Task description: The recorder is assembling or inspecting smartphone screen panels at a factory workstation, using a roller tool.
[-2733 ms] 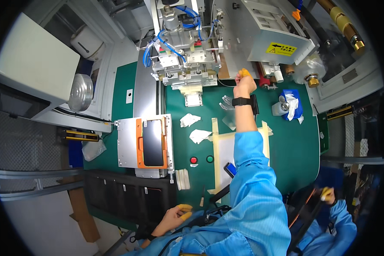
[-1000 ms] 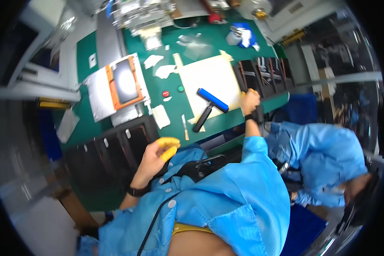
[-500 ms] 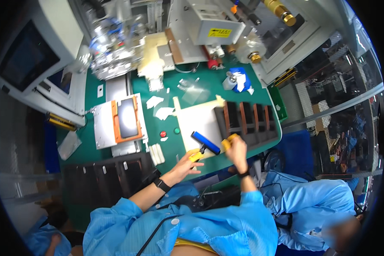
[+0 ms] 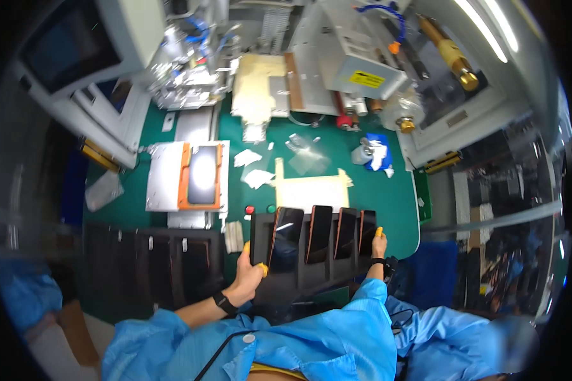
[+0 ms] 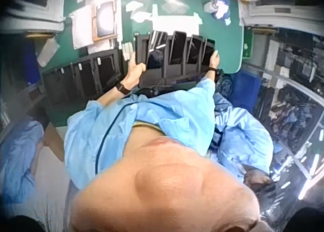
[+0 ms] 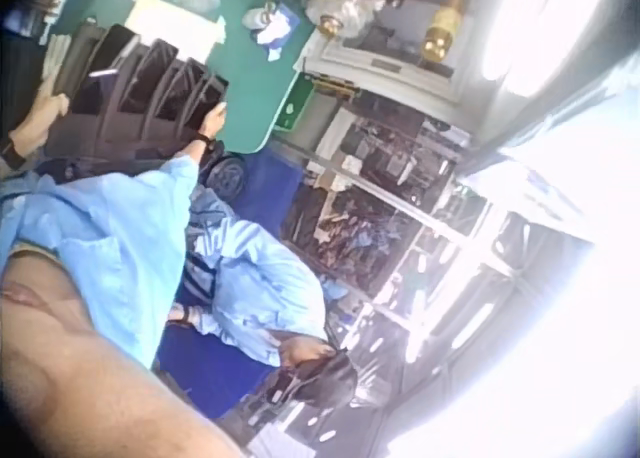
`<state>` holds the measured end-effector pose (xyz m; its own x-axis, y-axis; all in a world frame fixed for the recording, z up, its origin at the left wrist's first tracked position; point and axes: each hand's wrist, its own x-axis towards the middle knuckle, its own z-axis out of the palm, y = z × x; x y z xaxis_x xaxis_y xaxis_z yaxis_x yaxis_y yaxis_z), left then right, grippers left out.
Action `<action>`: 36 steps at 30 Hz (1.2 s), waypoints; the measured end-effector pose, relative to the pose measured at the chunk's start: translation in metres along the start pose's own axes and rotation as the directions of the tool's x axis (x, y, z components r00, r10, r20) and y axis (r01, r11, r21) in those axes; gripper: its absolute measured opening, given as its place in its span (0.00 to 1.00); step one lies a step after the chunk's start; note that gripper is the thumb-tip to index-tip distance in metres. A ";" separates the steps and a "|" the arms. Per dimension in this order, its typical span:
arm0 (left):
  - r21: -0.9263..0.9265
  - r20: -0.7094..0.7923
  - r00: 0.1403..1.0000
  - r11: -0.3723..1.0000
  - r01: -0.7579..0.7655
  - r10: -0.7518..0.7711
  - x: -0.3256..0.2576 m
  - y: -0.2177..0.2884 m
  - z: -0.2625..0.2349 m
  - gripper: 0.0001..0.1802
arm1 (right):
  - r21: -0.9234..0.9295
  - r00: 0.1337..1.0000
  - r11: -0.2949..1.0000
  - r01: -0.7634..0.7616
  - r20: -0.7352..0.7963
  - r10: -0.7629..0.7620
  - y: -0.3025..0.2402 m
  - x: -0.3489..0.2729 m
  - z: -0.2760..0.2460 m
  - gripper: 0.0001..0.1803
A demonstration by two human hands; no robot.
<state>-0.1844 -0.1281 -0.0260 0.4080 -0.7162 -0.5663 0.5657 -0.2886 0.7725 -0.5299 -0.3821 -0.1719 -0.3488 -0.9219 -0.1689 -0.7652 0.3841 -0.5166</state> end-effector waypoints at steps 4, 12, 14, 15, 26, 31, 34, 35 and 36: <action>-0.072 -0.011 0.997 0.995 -0.072 0.071 -0.010 0.030 -0.044 0.33 | 0.345 0.980 0.938 0.024 0.177 -0.091 -0.054 -0.041 -0.027 0.18; 0.209 -0.280 0.923 0.955 -0.208 0.263 -0.063 0.106 -0.203 0.29 | 0.380 0.818 0.870 0.314 0.357 -0.451 -0.166 -0.185 -0.049 0.15; 0.285 -0.313 0.895 0.931 -0.230 0.317 -0.079 0.110 -0.250 0.30 | 0.307 0.777 0.837 0.453 0.325 -0.540 -0.169 -0.215 -0.030 0.15; 0.288 -0.356 0.877 0.931 -0.226 0.323 -0.086 0.113 -0.270 0.30 | 0.276 0.762 0.805 0.525 0.269 -0.589 -0.170 -0.231 -0.014 0.15; 0.761 -0.355 0.773 0.643 -0.088 0.526 -0.064 0.095 -0.493 0.32 | 0.113 0.506 0.539 0.834 0.230 -0.831 -0.210 -0.414 0.064 0.18; 0.657 -0.577 0.717 0.744 0.123 0.391 -0.055 0.119 -0.443 0.28 | -0.147 0.562 0.542 0.827 0.242 -0.791 -0.241 -0.443 0.038 0.14; 0.911 -0.321 0.568 0.410 -0.033 0.758 -0.043 0.144 -0.370 0.22 | -0.077 0.561 0.558 0.826 0.215 -0.800 -0.243 -0.448 0.045 0.16; 0.900 -0.234 0.617 0.407 -0.155 0.752 -0.031 0.153 -0.336 0.20 | 0.012 0.580 0.591 0.807 0.180 -0.795 -0.244 -0.449 0.046 0.17; 0.861 -0.150 0.706 0.442 -0.251 0.693 -0.021 0.160 -0.303 0.18 | 0.092 0.607 0.634 0.768 0.211 -0.766 -0.243 -0.445 0.048 0.17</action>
<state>0.1143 0.0331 0.0225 0.7868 -0.6102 0.0925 -0.4696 -0.4947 0.7312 -0.1624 -0.0678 -0.0114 0.4891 -0.8644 0.1162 -0.7029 -0.4695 -0.5344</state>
